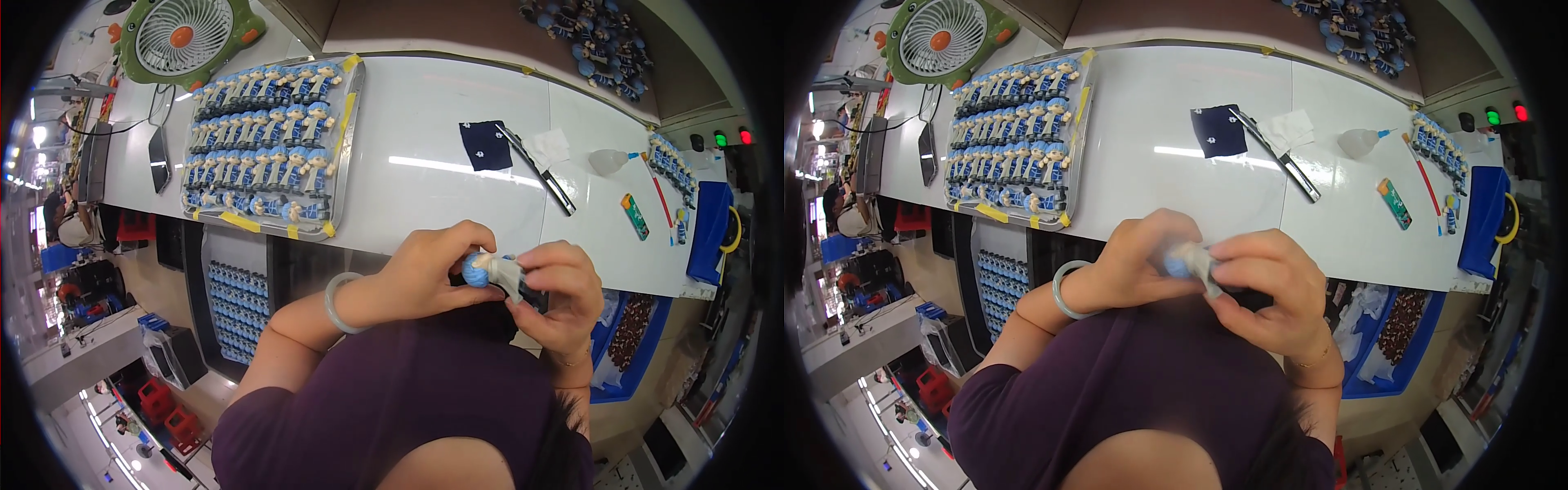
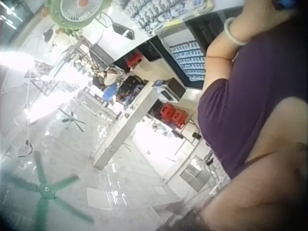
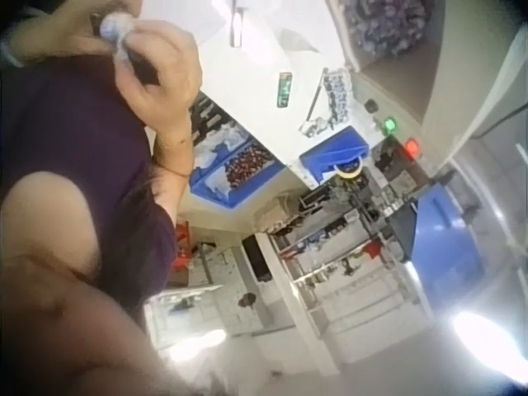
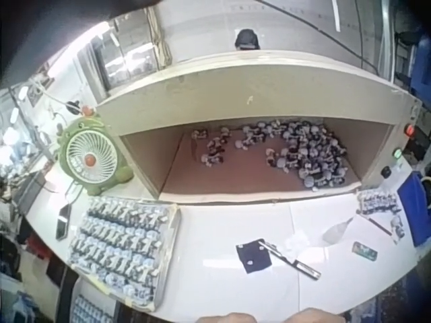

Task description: The person assembles an anime figurine by applying glue from a glue bottle to its parts, then joining the parts together by hand.

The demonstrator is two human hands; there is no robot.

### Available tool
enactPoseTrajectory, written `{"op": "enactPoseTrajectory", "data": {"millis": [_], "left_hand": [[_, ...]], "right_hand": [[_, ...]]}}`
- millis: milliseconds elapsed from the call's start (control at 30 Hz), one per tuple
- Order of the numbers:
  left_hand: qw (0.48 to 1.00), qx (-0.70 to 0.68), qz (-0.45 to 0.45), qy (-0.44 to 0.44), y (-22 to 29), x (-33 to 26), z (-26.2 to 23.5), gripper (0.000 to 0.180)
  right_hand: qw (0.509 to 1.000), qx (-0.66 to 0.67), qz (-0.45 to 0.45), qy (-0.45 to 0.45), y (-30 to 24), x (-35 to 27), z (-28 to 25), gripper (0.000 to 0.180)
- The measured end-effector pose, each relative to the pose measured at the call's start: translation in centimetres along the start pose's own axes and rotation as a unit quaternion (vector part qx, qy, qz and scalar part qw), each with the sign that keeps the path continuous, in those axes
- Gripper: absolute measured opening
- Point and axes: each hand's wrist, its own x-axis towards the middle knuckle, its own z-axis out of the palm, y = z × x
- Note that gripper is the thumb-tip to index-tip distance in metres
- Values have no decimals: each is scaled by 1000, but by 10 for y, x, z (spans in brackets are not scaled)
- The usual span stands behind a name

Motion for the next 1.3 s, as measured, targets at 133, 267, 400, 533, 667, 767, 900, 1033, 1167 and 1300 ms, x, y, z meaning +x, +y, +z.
{"op": "enactPoseTrajectory", "data": {"millis": [133,267,400,533,667,767,900,1033,1167,1300], "left_hand": [[991,-117,-59,-40,4,-2,-6,42],[966,-239,-75,-64,5,-2,-4,47],[939,-312,-87,-119,11,7,-2,47],[822,-496,-203,-193,9,4,-3,42],[910,-376,-118,-133,2,-2,1,40],[922,-374,-54,-80,-3,-6,9,42],[896,-437,-23,-76,-5,-6,12,50],[930,-338,-3,-141,-9,-10,6,58],[919,-366,-58,-134,-5,-11,2,53],[926,-344,-120,-100,-3,-14,3,42]], "right_hand": [[997,4,-65,38,9,-9,-1,28],[991,74,-97,61,16,-13,-3,25],[978,190,-62,60,29,-11,-2,20],[969,245,-20,5,35,-6,-6,17],[970,14,-52,237,45,-8,-16,42],[919,-40,36,391,67,0,-47,55],[933,-136,168,286,104,4,-78,60],[935,-184,241,185,118,12,-76,52],[926,-185,291,153,133,8,-80,43],[962,-31,218,161,113,2,-68,37]]}}
